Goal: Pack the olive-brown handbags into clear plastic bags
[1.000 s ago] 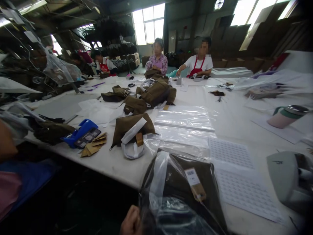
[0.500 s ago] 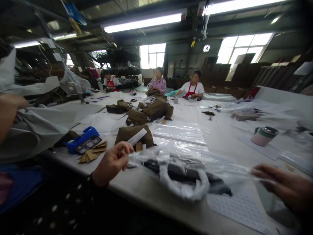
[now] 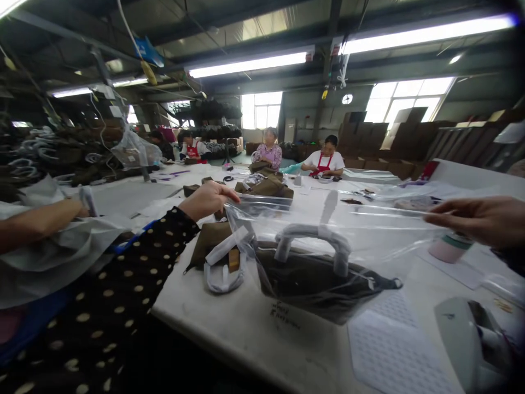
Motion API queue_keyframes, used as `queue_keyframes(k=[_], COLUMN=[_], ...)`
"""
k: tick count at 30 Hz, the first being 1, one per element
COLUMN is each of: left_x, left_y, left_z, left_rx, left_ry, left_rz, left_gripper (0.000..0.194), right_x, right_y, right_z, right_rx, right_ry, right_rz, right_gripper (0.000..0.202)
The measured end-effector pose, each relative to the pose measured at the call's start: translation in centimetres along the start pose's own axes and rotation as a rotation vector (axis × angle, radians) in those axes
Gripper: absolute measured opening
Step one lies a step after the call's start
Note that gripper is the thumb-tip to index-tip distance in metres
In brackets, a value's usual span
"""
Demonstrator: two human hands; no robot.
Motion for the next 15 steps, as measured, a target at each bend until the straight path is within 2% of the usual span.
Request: queue_keyframes(k=[2,3,7,10,11,13,15], left_x=[0.0,-0.1,-1.3,-2.2,-2.4,-2.3,-1.8], left_y=[-1.0,-1.4,-2.8,-3.0,-2.9,-2.6,-2.1], left_z=[0.2,0.2,-0.7,-1.3,-1.5,-2.0,-2.4], left_rx=[0.219,0.29,0.457,0.558,0.583,0.631,0.635], left_ry=[0.12,0.16,0.249,0.194,0.174,0.198,0.276], left_rz=[0.05,0.05,-0.084,-0.172,-0.195,-0.216,-0.226], left_gripper=[0.041,0.045,0.05,0.045,0.041,0.033,0.027], right_x=[1.1,1.5,2.7,2.1,1.6,0.7,0.2], right_y=[0.3,0.6,1.9,2.0,1.8,1.3,0.6], right_z=[-0.2,-0.2,-0.8,-2.7,-3.6,-5.3,-6.1], right_rx=[-0.1,-0.149,-0.303,-0.289,-0.248,-0.131,-0.009], right_ry=[0.242,0.293,0.196,0.183,0.234,0.459,0.698], right_rz=[-0.013,-0.009,0.052,0.099,0.108,0.106,0.044], right_gripper=[0.044,0.044,0.038,0.044,0.049,0.051,0.04])
Point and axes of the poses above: each hand's wrist, its own x-axis towards the middle knuckle, its own z-axis out of the back of the hand, y = z × x, the point moved 3 cm from there along x, towards the middle knuckle, and after that the axes turned 9 degrees about -x, right-handed, at the moved point
